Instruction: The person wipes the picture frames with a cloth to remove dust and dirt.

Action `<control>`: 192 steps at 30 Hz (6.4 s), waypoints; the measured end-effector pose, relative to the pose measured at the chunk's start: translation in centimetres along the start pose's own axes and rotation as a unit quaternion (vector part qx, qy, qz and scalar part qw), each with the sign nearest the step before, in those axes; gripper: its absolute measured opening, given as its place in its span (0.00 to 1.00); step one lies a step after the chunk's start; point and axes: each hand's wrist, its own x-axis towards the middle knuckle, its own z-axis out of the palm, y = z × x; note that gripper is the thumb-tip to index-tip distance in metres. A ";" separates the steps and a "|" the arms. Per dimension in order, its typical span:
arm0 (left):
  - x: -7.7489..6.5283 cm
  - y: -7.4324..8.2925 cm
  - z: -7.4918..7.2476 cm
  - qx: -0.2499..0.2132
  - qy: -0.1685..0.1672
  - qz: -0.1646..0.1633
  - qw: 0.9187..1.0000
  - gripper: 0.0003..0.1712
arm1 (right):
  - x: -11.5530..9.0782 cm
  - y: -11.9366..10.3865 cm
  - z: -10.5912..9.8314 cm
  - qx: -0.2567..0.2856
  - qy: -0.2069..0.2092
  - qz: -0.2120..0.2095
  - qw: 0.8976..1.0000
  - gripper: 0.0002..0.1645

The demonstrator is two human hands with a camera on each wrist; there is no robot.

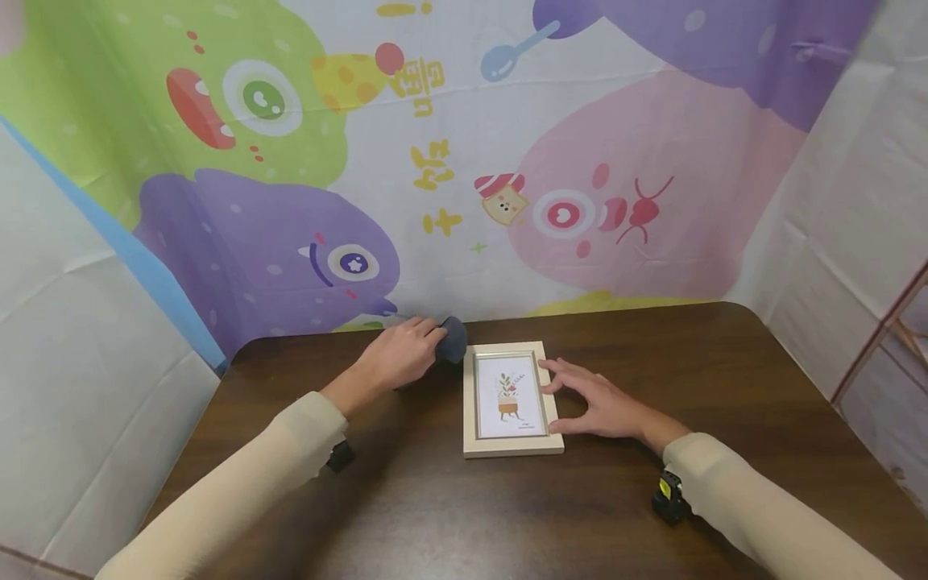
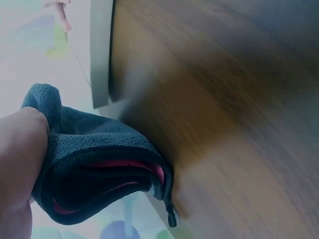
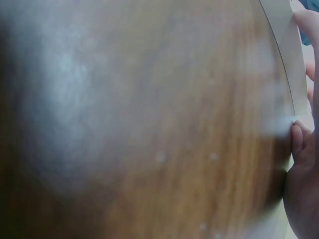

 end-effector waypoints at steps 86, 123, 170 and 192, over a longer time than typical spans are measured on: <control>-0.7 6.8 0.4 -0.429 -0.116 -0.367 0.817 0.24 | 0.0 0.1 0.0 -0.004 -0.006 0.013 1.000 0.27; -3.0 8.8 -0.2 -0.459 -0.093 -0.378 0.798 0.18 | 0.0 -0.1 0.1 -0.002 -0.002 0.001 1.000 0.27; -1.4 6.8 0.5 -0.468 -0.116 -0.361 0.799 0.20 | 0.0 0.0 0.1 -0.011 0.000 0.017 1.000 0.26; -4.8 9.4 -1.8 -0.502 -0.166 -0.326 0.784 0.14 | 0.0 -0.2 0.1 -0.013 -0.001 0.021 1.000 0.27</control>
